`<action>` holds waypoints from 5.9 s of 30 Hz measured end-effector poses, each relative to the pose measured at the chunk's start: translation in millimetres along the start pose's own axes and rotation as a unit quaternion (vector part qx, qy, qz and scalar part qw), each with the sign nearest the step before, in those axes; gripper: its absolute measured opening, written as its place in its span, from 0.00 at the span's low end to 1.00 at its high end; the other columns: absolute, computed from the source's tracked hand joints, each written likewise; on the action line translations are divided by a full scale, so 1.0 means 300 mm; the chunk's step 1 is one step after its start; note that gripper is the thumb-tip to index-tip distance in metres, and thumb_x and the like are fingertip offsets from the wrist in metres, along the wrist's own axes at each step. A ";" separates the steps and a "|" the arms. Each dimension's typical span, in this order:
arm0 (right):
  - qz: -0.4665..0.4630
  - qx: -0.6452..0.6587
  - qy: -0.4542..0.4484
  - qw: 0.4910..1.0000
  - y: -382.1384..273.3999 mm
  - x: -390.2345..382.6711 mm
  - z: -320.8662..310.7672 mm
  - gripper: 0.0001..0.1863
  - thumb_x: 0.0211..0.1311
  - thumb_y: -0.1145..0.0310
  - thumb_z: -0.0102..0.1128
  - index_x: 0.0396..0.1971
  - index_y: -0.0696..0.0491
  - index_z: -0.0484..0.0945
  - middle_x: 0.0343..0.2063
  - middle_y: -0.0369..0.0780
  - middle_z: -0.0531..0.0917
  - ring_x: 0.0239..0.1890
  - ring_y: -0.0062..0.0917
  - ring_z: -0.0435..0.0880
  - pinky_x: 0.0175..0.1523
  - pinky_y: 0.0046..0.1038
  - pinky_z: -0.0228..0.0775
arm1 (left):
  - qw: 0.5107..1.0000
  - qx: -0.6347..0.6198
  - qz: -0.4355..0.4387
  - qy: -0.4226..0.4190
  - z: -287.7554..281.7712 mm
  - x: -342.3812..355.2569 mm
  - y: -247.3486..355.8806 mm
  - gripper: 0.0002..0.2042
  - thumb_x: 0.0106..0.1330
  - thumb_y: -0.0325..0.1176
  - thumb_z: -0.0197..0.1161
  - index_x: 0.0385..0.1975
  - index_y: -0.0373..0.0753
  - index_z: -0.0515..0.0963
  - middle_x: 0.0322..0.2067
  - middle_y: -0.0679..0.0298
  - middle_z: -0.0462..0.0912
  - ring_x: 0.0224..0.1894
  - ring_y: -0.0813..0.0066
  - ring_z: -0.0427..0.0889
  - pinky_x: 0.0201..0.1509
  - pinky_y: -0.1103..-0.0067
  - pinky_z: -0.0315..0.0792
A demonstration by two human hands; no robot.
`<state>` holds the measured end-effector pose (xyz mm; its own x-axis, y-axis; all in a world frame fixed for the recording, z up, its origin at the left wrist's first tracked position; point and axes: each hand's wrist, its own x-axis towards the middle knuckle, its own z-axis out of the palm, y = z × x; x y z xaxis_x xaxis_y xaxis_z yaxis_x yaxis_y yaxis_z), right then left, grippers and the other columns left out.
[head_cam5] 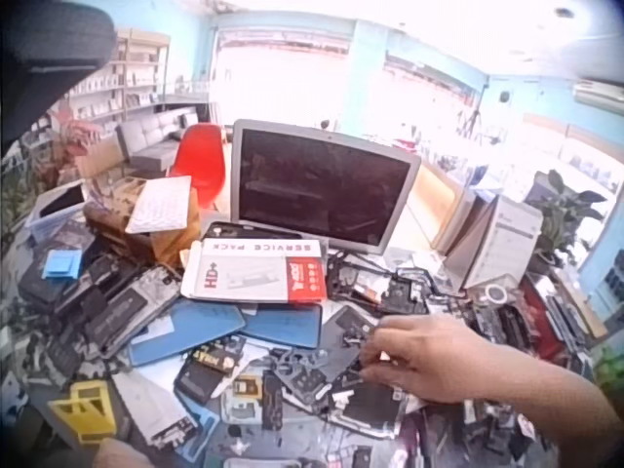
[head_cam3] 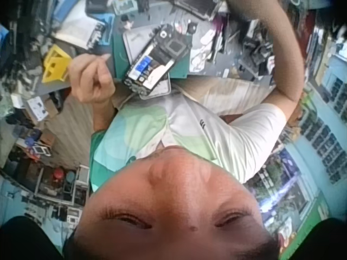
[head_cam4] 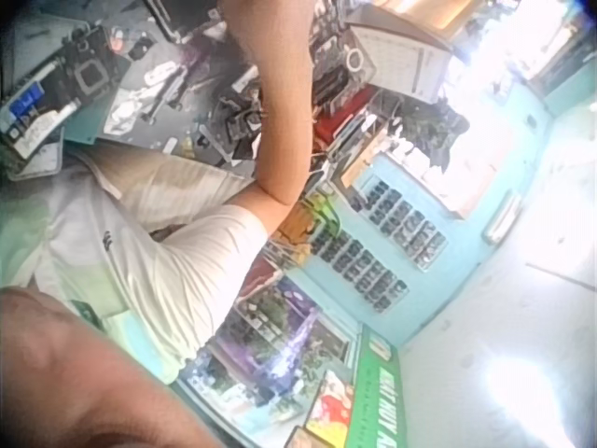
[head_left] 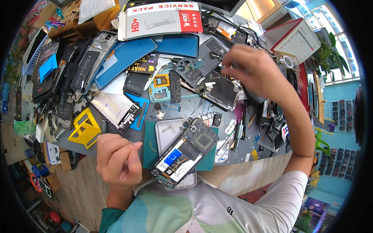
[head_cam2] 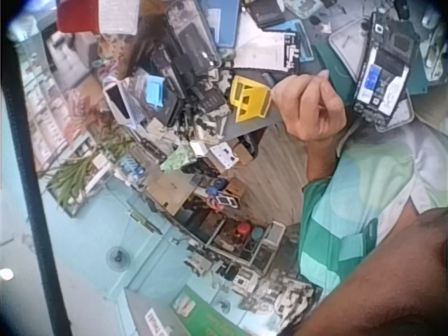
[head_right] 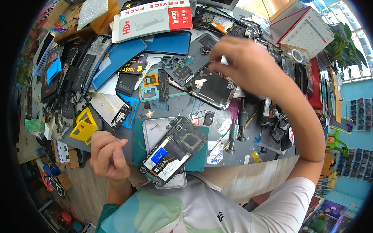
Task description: The person disassembles a smartphone, removes the battery and camera module, then reassembles the device by reconnecting cables and securing the back cover. The person also handles a small pink plastic bag and places it on the desk.
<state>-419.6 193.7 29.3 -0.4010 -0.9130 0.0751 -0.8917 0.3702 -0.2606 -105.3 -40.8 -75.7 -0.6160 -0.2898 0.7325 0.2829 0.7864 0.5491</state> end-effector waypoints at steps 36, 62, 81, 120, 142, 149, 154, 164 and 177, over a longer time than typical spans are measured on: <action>0.086 0.099 -0.054 0.990 -0.153 -0.126 0.115 0.06 0.62 0.70 0.74 0.35 0.54 0.86 0.35 0.40 0.90 0.37 0.41 0.92 0.41 0.41 0.82 | 1.000 0.000 0.001 -0.008 -0.007 0.007 -0.001 0.06 0.59 0.24 0.65 0.34 0.31 0.87 0.32 0.59 0.83 0.33 0.60 0.79 0.38 0.67 0.72; 0.168 0.018 0.135 0.976 0.202 0.155 0.002 0.12 0.69 0.68 0.73 0.49 0.55 0.92 0.37 0.41 0.93 0.36 0.27 0.88 0.48 0.33 0.80 | 1.000 -0.009 0.010 0.008 -0.001 0.002 -0.011 0.06 0.58 0.23 0.66 0.33 0.32 0.87 0.32 0.59 0.84 0.33 0.61 0.79 0.38 0.68 0.73; -0.037 -0.149 0.132 0.979 0.114 0.133 0.090 0.08 0.72 0.65 0.69 0.45 0.48 0.90 0.42 0.37 0.90 0.44 0.42 0.91 0.46 0.43 0.84 | 1.000 -0.005 0.013 -0.001 -0.004 0.009 -0.005 0.06 0.63 0.24 0.63 0.33 0.29 0.86 0.31 0.56 0.84 0.33 0.60 0.78 0.37 0.67 0.72; -0.282 -0.348 0.084 0.890 0.132 0.114 0.125 0.18 0.60 0.67 0.66 0.48 0.59 0.83 0.36 0.36 0.82 0.36 0.27 0.86 0.42 0.31 0.81 | 1.000 -0.005 0.016 0.005 -0.001 0.011 -0.003 0.06 0.63 0.24 0.63 0.33 0.30 0.85 0.31 0.57 0.84 0.32 0.60 0.79 0.37 0.67 0.72; -0.025 -0.059 0.006 0.998 -0.148 -0.108 0.141 0.33 0.59 0.59 0.83 0.66 0.47 0.86 0.61 0.47 0.81 0.59 0.44 0.82 0.64 0.42 0.81 | 1.000 -0.013 0.015 0.011 -0.001 0.004 -0.010 0.09 0.53 0.21 0.68 0.34 0.33 0.88 0.33 0.61 0.84 0.32 0.61 0.80 0.37 0.68 0.73; 0.003 0.003 -0.054 0.999 -0.143 -0.113 0.082 0.40 0.52 0.64 0.77 0.71 0.45 0.84 0.57 0.49 0.80 0.62 0.47 0.80 0.70 0.44 0.77 | 1.000 -0.014 0.014 0.014 0.000 0.006 -0.009 0.08 0.54 0.21 0.69 0.34 0.34 0.88 0.33 0.61 0.84 0.33 0.61 0.80 0.39 0.68 0.73; 0.001 -0.020 -0.077 0.997 -0.145 -0.112 0.057 0.42 0.48 0.67 0.74 0.71 0.46 0.84 0.59 0.49 0.81 0.63 0.46 0.82 0.67 0.44 0.78 | 1.000 -0.017 0.015 0.012 -0.004 0.001 -0.012 0.08 0.55 0.21 0.69 0.35 0.34 0.88 0.33 0.61 0.84 0.33 0.62 0.81 0.39 0.68 0.73; -0.022 0.001 -0.052 0.998 -0.100 -0.122 -0.020 0.31 0.53 0.74 0.64 0.62 0.56 0.86 0.34 0.49 0.90 0.35 0.46 0.90 0.46 0.46 0.83 | 1.000 -0.013 0.018 0.010 -0.001 0.003 -0.009 0.06 0.57 0.22 0.67 0.34 0.32 0.87 0.33 0.59 0.85 0.33 0.61 0.80 0.38 0.68 0.73; -0.019 0.066 0.025 0.997 -0.017 -0.080 -0.070 0.22 0.67 0.80 0.64 0.59 0.55 0.90 0.36 0.46 0.92 0.34 0.37 0.91 0.44 0.30 0.79 | 1.000 -0.003 -0.002 -0.004 -0.007 -0.007 0.003 0.06 0.58 0.24 0.65 0.33 0.30 0.86 0.32 0.58 0.84 0.33 0.59 0.79 0.38 0.67 0.72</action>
<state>-409.8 217.3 48.9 -0.3810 -0.9149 0.1334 -0.8719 0.3075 -0.3811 -102.1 -40.6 -76.0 -0.6227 -0.2885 0.7273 0.2847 0.7823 0.5541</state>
